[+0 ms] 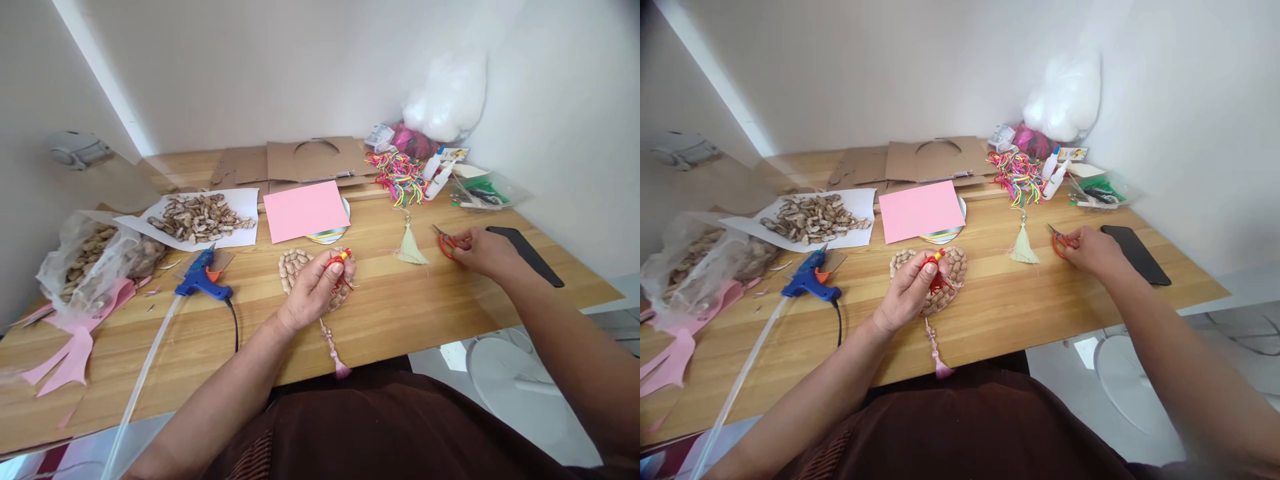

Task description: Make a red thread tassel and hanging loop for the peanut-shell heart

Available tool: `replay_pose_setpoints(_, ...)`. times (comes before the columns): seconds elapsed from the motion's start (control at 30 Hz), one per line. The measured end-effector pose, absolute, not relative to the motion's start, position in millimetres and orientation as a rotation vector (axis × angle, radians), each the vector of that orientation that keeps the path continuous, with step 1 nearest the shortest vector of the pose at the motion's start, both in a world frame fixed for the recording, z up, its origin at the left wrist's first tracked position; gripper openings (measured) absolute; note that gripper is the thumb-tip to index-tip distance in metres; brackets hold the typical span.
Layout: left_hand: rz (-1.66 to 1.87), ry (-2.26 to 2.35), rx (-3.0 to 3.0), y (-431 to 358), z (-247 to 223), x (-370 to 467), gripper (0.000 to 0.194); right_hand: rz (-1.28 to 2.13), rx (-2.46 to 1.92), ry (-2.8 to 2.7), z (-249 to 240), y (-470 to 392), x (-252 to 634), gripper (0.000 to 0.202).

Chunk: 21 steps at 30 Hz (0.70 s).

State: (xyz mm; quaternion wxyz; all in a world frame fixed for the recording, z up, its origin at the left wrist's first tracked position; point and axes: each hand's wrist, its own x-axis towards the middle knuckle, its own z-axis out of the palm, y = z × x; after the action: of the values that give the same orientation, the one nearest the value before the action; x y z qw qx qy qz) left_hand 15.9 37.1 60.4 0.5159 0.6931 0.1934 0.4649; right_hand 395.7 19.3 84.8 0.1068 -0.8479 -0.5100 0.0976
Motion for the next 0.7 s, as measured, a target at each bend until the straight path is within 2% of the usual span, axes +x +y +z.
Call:
replay_pose_setpoints(0.1, 1.08, 0.444, 1.581, 37, 59, 17, 0.033, 0.445, -2.308, -1.448, 104, 1, 378, 0.029)
replay_pose_setpoints(0.2, 1.022, 0.435, 1.49, 37, 56, 17, 0.033, 0.961, -1.813, -1.306, 120, -23, 343, 0.036)
replay_pose_setpoints(0.3, 0.982, 0.432, 1.459, 37, 53, 16, 0.033, 1.475, -1.497, -1.382, 129, -42, 299, 0.039)
replay_pose_setpoints(0.37, 0.967, 0.444, 1.475, 36, 52, 15, 0.034, 1.674, -1.328, -1.375, 131, -48, 273, 0.04)
replay_pose_setpoints(0.5, 0.934, 0.495, 1.554, 36, 54, 12, 0.037, 1.858, -1.215, -1.325, 131, -47, 246, 0.046)
replay_pose_setpoints(0.7, 0.93, 0.509, 1.675, 35, 59, 9, 0.033, 1.936, -1.261, -1.374, 130, -40, 245, 0.056)
